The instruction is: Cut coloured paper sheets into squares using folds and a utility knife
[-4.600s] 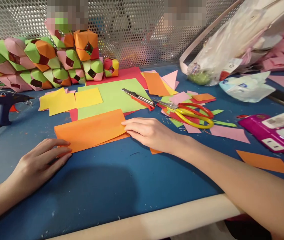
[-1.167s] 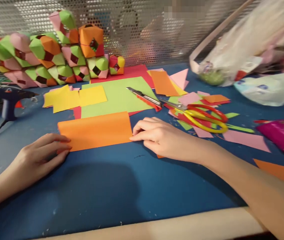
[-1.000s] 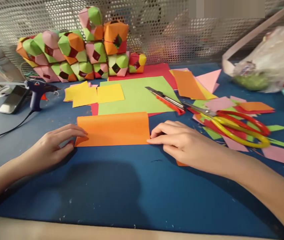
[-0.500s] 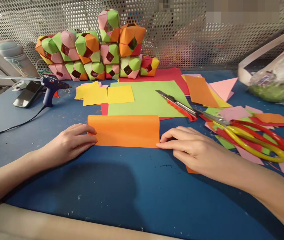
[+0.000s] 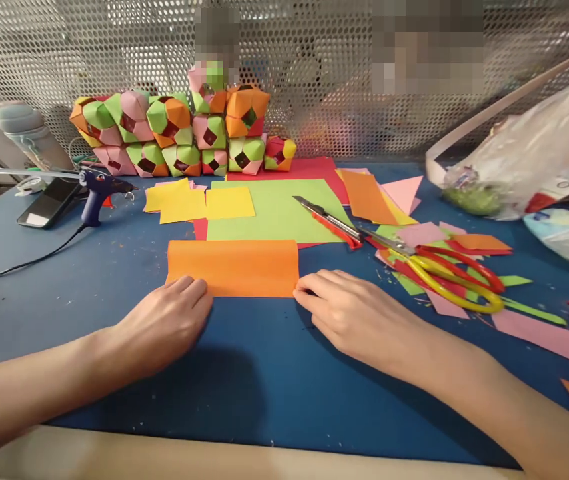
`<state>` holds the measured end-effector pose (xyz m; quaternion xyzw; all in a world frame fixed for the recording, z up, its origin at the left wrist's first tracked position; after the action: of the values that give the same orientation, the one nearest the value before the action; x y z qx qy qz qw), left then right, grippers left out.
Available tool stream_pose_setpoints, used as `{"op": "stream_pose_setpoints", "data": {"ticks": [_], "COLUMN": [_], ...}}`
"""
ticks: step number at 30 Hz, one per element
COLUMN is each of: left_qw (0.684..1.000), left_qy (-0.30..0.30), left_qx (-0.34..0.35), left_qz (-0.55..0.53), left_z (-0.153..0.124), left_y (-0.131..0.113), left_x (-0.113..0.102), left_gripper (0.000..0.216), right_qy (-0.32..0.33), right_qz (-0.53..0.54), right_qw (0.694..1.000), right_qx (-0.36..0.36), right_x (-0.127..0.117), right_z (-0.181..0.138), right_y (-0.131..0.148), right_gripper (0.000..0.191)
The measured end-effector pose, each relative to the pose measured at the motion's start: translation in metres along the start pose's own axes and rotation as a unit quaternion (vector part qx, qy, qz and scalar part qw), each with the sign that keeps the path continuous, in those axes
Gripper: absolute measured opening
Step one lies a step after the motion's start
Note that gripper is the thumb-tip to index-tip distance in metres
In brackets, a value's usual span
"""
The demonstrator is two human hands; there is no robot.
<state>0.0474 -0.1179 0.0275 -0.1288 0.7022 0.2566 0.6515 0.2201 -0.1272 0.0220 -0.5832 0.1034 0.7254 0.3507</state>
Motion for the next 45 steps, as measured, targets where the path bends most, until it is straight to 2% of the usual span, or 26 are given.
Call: {"op": "stream_pose_setpoints", "data": {"ticks": [2, 3, 4, 5, 8, 17, 26, 45], "left_qw": [1.0, 1.0, 0.997, 0.994, 0.992, 0.995, 0.991, 0.993], "left_qy": [0.006, -0.01, -0.027, -0.035, -0.033, -0.063, -0.114, -0.079], "left_qx": [0.004, -0.01, -0.068, -0.094, -0.108, -0.078, -0.071, -0.084], "left_qz": [-0.014, -0.024, -0.036, -0.045, -0.054, -0.02, 0.012, -0.01], "left_z": [0.004, 0.006, 0.008, 0.009, 0.014, 0.013, 0.012, 0.013], "left_y": [-0.017, -0.023, -0.022, -0.025, -0.033, -0.03, -0.032, -0.028], "left_x": [0.0, -0.002, -0.004, -0.004, 0.002, 0.008, 0.009, 0.009], "left_gripper": [0.019, 0.026, 0.041, 0.057, 0.076, 0.081, 0.08, 0.078], "right_qy": [0.001, 0.0, -0.002, -0.003, 0.0, 0.016, 0.02, 0.035], "right_qz": [0.004, -0.001, -0.01, -0.018, -0.038, -0.055, 0.013, 0.056], "right_qw": [1.0, 1.0, 1.0, 1.0, 0.999, 0.998, 1.0, 0.997], "right_qx": [0.001, 0.001, 0.0, -0.001, -0.005, -0.021, -0.005, 0.042], "right_x": [0.001, 0.001, 0.001, 0.001, 0.001, 0.002, 0.0, 0.01], "right_z": [-0.001, -0.002, -0.002, -0.002, -0.003, -0.006, -0.007, -0.015], "right_y": [-0.001, -0.002, -0.002, -0.001, 0.001, 0.007, -0.001, -0.005], "right_gripper": [0.029, 0.029, 0.029, 0.029, 0.03, 0.034, 0.036, 0.038]}}
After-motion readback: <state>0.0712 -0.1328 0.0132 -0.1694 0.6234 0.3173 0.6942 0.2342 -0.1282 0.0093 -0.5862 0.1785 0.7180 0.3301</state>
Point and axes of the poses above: each hand's wrist, its own z-axis towards the middle knuckle, its own x-axis out of the palm, y = z × x, the point moved 7 cm from there along z, towards the middle knuckle, and after that the axes turned 4 degrees about -z, right-handed, at the moved point
